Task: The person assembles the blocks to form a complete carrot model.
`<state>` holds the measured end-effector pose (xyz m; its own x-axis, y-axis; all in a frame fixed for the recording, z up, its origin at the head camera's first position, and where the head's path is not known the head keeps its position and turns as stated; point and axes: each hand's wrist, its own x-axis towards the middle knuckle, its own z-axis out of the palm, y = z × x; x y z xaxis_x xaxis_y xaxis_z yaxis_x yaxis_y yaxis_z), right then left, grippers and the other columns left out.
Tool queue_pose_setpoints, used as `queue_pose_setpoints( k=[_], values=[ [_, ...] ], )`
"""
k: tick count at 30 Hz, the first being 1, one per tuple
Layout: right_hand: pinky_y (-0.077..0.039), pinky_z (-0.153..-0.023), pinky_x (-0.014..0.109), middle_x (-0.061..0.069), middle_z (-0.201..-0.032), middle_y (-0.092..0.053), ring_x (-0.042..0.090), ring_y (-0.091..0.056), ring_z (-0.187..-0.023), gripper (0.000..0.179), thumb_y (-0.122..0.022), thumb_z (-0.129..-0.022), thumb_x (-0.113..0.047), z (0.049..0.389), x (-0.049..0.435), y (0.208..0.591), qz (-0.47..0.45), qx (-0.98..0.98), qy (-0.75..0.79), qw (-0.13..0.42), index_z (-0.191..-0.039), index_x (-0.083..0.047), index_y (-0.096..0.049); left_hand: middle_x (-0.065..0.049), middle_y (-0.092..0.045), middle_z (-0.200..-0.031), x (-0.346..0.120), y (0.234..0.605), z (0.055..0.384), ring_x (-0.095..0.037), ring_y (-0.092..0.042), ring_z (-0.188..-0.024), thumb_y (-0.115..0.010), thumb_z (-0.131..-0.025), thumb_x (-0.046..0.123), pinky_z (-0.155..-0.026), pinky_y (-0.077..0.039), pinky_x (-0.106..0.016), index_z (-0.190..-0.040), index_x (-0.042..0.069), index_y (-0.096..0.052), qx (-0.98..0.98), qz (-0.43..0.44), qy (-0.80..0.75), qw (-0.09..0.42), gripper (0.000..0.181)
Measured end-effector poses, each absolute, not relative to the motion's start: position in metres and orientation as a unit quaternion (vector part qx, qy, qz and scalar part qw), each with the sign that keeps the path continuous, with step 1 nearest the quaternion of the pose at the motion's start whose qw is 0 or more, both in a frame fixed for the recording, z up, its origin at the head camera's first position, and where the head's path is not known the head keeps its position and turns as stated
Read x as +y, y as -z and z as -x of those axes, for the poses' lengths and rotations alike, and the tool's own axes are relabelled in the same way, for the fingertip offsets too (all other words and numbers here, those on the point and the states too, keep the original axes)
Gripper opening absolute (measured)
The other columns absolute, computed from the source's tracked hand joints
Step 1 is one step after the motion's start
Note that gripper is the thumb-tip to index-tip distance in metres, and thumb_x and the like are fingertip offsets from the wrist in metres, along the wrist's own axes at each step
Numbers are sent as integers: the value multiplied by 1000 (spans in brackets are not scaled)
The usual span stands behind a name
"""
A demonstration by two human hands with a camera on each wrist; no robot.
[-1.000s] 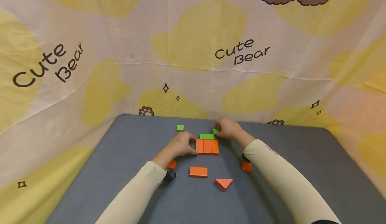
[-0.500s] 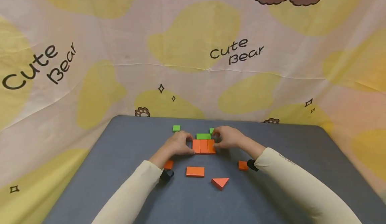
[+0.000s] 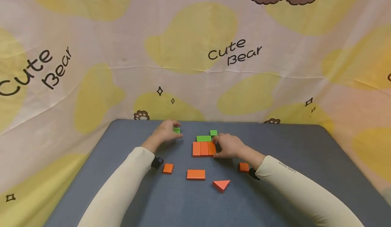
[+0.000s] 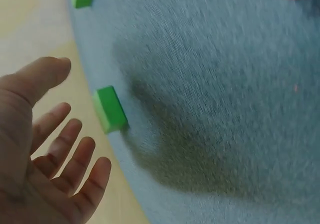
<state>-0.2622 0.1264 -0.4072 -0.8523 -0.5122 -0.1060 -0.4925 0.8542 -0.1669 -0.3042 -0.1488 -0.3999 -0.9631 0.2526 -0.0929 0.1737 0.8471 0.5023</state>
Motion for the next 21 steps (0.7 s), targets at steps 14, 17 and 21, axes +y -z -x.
queue_pose_setpoints(
  k=[14,17,21],
  values=[
    [-53,-79,37,4,-108,-64,18,-57,-89,55,-79,-76,-38,263,124,407,258,960,73,78,-121,-12,-63,-15,-60,-127,-157,416,320,-29,-57,-108,-65,-89,21,-93,-46,-46,-126,6,-63,976,-92,-189,65,40],
    [-53,-79,37,3,-107,-64,17,-56,-88,55,-79,-75,-39,264,125,409,258,960,70,77,-121,-13,-63,-15,-62,-124,-157,419,322,-27,-57,-102,-64,-89,20,-90,-47,-46,-122,5,-65,974,-89,-198,68,36],
    [-53,-79,37,3,-106,-64,17,-56,-87,54,-79,-75,-39,264,126,409,256,961,74,77,-120,-13,-63,-14,-63,-121,-154,418,321,-26,-58,-100,-65,-89,21,-89,-48,-45,-119,6,-66,972,-88,-205,68,33]
  ],
)
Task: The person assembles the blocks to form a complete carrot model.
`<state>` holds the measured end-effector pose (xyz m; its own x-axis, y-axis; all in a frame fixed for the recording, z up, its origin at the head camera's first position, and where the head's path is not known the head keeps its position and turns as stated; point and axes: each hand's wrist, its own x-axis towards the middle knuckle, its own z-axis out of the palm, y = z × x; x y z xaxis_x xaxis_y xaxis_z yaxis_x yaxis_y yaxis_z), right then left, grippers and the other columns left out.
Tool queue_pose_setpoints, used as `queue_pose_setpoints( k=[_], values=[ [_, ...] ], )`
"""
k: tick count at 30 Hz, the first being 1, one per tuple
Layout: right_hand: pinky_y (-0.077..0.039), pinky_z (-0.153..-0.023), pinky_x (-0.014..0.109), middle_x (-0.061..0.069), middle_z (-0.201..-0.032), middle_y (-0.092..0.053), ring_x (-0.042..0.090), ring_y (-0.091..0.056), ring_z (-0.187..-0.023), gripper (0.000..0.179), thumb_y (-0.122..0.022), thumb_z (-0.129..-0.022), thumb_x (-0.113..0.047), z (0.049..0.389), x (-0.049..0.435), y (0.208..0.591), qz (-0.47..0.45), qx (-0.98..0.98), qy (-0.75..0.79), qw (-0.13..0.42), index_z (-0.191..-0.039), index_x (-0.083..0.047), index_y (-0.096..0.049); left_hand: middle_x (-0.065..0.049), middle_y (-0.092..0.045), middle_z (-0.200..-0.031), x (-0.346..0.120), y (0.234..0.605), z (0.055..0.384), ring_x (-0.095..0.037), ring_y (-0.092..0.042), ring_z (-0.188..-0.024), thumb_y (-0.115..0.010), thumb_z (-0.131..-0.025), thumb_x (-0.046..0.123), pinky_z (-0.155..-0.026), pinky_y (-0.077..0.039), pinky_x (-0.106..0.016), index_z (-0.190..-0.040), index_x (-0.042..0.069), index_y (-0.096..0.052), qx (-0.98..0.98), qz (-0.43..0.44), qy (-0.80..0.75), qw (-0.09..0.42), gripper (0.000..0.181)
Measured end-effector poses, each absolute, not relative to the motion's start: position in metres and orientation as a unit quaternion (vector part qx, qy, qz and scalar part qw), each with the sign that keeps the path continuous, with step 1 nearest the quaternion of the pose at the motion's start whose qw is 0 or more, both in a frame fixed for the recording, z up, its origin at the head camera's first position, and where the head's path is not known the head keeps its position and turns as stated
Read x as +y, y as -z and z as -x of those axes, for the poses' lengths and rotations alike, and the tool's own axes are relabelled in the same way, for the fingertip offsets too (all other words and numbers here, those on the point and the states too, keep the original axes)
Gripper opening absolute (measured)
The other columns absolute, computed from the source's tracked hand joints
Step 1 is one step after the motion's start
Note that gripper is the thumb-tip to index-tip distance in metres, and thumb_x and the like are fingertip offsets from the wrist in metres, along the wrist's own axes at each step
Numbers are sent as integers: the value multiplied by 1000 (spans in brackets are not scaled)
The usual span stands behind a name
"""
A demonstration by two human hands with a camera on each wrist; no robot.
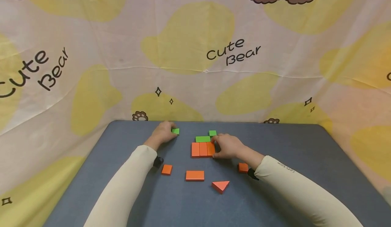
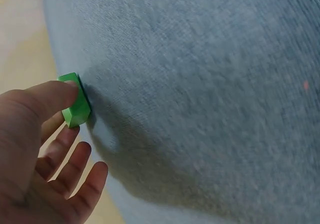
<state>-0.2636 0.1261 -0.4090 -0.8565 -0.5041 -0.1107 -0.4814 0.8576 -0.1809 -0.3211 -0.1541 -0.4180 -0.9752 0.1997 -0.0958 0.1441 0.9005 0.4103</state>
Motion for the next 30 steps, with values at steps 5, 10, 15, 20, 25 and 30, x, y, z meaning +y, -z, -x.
queue_pose_setpoints(
  k=[5,10,15,20,25,30],
  values=[
    [-52,-79,36,3,-106,-64,17,-56,-88,55,-79,-75,-39,265,127,409,253,961,78,82,-121,-14,-63,-12,-62,-120,-141,414,318,-26,-57,-101,-66,-89,26,-89,-48,-44,-118,9,-67,972,-101,-200,65,33],
    [-53,-80,37,2,-106,-64,17,-56,-88,55,-79,-75,-40,267,127,410,245,963,71,85,-121,-15,-63,-11,-61,-116,-122,413,315,-24,-56,-98,-67,-88,27,-85,-49,-43,-115,11,-68,972,-119,-195,57,31],
    [-53,-80,39,4,-107,-64,19,-58,-90,54,-79,-76,-39,266,125,410,250,962,67,82,-121,-14,-62,-8,-62,-109,-108,419,313,-23,-57,-94,-67,-88,25,-81,-50,-41,-111,13,-70,975,-120,-181,46,27],
    [-53,-81,40,4,-108,-64,20,-57,-92,54,-79,-75,-39,266,124,411,242,964,69,89,-121,-15,-62,-8,-63,-112,-99,425,312,-24,-59,-100,-67,-88,25,-83,-51,-41,-114,13,-69,976,-112,-179,46,29],
    [-52,-82,40,4,-108,-64,20,-57,-92,54,-79,-75,-40,267,124,411,237,965,69,93,-120,-15,-62,-8,-62,-114,-95,427,312,-26,-58,-104,-67,-88,26,-86,-51,-42,-117,14,-69,975,-111,-186,48,31],
    [-52,-80,39,4,-107,-64,20,-56,-90,54,-80,-75,-40,268,123,410,239,964,65,92,-119,-15,-63,-7,-62,-113,-93,428,312,-26,-58,-104,-67,-89,25,-87,-50,-42,-116,15,-69,974,-113,-191,52,29]
  ],
)
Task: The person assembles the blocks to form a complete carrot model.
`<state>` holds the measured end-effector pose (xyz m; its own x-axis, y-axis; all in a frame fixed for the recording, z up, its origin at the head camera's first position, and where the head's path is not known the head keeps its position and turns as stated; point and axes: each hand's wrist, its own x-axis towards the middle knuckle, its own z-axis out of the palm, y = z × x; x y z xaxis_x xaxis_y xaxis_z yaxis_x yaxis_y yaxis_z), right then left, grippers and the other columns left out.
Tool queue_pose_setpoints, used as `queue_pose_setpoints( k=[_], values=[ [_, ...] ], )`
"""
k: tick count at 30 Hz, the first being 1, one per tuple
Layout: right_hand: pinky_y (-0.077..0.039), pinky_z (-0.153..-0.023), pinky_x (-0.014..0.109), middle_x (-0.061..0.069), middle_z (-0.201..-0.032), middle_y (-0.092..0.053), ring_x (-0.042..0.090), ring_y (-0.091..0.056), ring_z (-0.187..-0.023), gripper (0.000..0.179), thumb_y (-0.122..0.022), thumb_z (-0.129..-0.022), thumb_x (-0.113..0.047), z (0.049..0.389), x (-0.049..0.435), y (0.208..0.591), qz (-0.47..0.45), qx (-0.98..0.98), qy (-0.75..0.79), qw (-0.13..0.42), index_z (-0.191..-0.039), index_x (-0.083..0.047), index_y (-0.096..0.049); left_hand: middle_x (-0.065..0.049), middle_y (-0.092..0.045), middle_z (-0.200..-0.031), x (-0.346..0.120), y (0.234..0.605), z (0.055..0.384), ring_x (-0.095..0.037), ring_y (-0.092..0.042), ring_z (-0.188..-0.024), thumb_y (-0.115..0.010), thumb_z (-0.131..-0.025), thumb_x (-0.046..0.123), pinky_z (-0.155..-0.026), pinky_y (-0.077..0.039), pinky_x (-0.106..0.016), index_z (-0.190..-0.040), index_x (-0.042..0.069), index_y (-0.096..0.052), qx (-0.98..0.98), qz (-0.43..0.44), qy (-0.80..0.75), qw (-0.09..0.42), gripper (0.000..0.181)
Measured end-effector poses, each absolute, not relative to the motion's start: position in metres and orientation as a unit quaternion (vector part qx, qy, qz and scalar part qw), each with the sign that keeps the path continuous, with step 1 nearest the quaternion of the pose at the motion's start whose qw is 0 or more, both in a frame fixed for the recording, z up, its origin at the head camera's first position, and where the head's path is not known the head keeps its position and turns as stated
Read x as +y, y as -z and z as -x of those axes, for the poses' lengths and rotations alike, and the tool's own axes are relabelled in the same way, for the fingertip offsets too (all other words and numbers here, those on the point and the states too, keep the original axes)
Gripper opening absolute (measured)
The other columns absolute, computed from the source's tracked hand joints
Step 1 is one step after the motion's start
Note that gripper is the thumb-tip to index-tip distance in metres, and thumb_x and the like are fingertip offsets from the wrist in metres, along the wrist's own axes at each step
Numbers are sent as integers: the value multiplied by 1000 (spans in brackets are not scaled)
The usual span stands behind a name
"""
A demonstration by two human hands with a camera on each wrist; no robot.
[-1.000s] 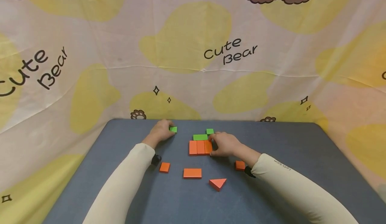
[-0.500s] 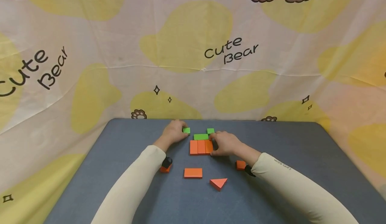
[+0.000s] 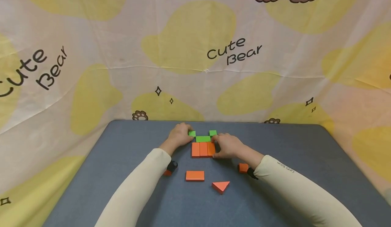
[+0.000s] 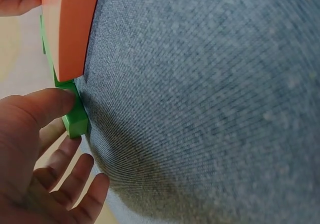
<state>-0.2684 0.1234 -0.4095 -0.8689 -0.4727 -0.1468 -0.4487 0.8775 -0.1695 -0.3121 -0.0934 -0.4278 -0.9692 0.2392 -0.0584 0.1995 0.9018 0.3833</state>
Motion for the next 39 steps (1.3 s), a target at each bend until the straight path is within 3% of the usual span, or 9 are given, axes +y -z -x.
queue_pose_setpoints(
  k=[9,15,23,29,39],
  values=[
    [-53,-79,39,3,-107,-64,19,-58,-93,50,-78,-77,-40,263,131,404,257,958,93,86,-118,-15,-64,-9,-60,-120,-97,422,307,-29,-55,-112,-67,-88,26,-89,-50,-45,-122,16,-67,971,-114,-203,46,35],
    [-52,-76,38,4,-107,-63,19,-59,-93,43,-77,-80,-35,242,151,396,270,952,127,71,-116,-15,-64,-7,-59,-124,-114,407,285,-28,-54,-117,-66,-90,28,-91,-49,-46,-126,18,-64,964,-125,-230,35,38],
    [-51,-74,36,4,-104,-64,22,-60,-94,38,-76,-80,-29,215,185,390,281,946,154,57,-113,-13,-65,-6,-63,-117,-150,399,231,-26,-57,-111,-69,-88,27,-91,-49,-47,-121,13,-67,960,-164,-227,2,35],
    [-50,-70,33,0,-97,-64,19,-60,-88,36,-78,-78,-29,203,211,400,286,945,157,31,-108,-13,-67,-2,-64,-111,-167,409,196,-22,-58,-104,-72,-85,26,-89,-50,-44,-114,15,-70,958,-175,-227,7,31],
    [-50,-72,33,-3,-95,-65,13,-57,-82,29,-80,-74,-23,198,228,410,288,945,153,16,-99,-14,-69,3,-64,-101,-180,419,181,-19,-60,-99,-78,-79,21,-88,-50,-41,-105,16,-72,953,-205,-224,16,27]
  ],
)
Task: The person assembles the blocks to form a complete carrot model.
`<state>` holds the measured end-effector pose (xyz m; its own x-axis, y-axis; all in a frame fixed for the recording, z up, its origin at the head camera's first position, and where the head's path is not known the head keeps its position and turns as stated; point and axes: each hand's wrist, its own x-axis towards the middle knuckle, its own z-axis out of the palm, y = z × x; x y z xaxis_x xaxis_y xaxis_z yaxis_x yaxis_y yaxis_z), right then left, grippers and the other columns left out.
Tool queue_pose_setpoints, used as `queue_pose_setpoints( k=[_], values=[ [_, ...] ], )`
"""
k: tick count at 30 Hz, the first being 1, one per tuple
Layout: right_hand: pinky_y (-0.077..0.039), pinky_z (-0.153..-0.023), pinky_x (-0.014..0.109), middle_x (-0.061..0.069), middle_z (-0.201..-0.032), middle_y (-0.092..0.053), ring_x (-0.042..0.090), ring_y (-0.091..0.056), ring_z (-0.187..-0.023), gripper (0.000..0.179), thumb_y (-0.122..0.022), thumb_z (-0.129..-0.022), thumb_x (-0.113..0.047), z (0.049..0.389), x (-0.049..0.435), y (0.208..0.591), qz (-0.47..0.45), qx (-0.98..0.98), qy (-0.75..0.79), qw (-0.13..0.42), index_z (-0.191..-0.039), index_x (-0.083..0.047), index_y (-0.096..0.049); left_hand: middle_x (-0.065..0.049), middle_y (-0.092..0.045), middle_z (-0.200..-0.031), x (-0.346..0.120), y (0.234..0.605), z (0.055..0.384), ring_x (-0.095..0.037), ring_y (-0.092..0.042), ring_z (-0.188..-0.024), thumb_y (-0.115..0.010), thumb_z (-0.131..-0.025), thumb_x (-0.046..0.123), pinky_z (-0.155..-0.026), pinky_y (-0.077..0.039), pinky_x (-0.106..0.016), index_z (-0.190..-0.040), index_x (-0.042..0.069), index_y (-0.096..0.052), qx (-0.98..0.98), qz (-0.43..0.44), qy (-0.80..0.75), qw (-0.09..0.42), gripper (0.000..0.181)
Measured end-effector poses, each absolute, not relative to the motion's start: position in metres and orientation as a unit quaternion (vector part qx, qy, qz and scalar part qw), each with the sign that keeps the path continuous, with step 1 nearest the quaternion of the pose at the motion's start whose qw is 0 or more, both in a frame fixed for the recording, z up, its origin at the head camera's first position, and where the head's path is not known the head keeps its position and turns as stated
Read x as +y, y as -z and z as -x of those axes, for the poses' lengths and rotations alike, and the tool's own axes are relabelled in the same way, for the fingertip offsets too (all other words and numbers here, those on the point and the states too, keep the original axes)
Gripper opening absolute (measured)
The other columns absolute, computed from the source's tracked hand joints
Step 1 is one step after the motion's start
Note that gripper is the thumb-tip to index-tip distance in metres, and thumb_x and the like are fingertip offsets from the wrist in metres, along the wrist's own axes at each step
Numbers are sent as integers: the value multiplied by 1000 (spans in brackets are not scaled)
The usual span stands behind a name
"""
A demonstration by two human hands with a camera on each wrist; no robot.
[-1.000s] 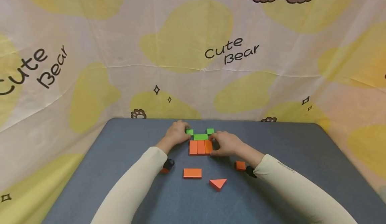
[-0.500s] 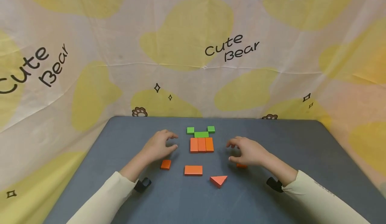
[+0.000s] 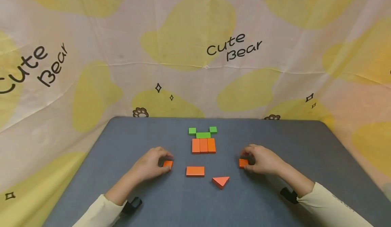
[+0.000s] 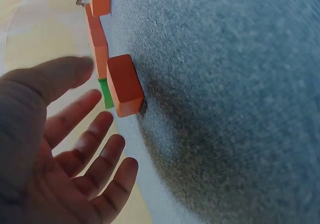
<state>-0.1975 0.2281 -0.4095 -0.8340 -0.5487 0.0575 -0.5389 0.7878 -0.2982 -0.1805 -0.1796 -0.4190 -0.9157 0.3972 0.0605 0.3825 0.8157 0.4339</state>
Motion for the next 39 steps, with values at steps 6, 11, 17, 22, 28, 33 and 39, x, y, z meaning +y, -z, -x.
queue_pose_setpoints(
  k=[6,11,17,22,28,33,39],
  values=[
    [-49,-69,29,-4,-92,-65,11,-56,-78,25,-81,-73,-19,199,229,411,281,947,156,20,-95,-14,-70,3,-64,-99,-181,416,181,-17,-59,-95,-81,-74,14,-84,-51,-38,-103,15,-73,954,-215,-207,34,30],
    [-48,-67,28,-5,-91,-66,10,-54,-76,23,-81,-73,-18,199,229,413,280,948,153,22,-93,-15,-71,3,-65,-98,-180,413,182,-19,-60,-97,-81,-73,9,-86,-51,-40,-101,14,-73,957,-205,-202,44,30],
    [-44,-64,25,-7,-88,-64,8,-49,-73,21,-81,-72,-17,198,227,414,274,950,151,20,-90,-17,-70,4,-66,-98,-179,414,183,-17,-61,-97,-82,-73,13,-87,-51,-39,-99,15,-73,960,-195,-196,53,27],
    [-41,-61,23,-8,-85,-61,7,-47,-71,21,-81,-71,-18,199,227,414,276,949,154,11,-88,-19,-69,4,-65,-97,-177,413,187,-17,-60,-94,-82,-74,16,-85,-51,-39,-98,16,-73,962,-189,-193,46,26],
    [-45,-63,22,-10,-86,-60,8,-51,-73,24,-79,-73,-18,206,215,415,289,941,177,8,-95,-18,-71,7,-63,-93,-166,411,191,-14,-56,-85,-81,-75,21,-79,-50,-36,-99,19,-73,962,-190,-193,25,25],
    [-45,-64,21,-9,-85,-59,10,-53,-74,22,-78,-74,-18,215,188,411,301,935,185,14,-95,-18,-71,8,-61,-90,-149,409,196,-11,-52,-79,-82,-74,24,-71,-48,-32,-99,20,-75,959,-200,-198,14,26],
    [-47,-65,22,-7,-87,-61,9,-54,-74,21,-78,-75,-19,222,156,410,323,930,177,12,-95,-16,-71,8,-61,-89,-125,410,203,-10,-51,-77,-81,-76,28,-68,-47,-30,-100,21,-74,954,-221,-205,15,26]
  ],
)
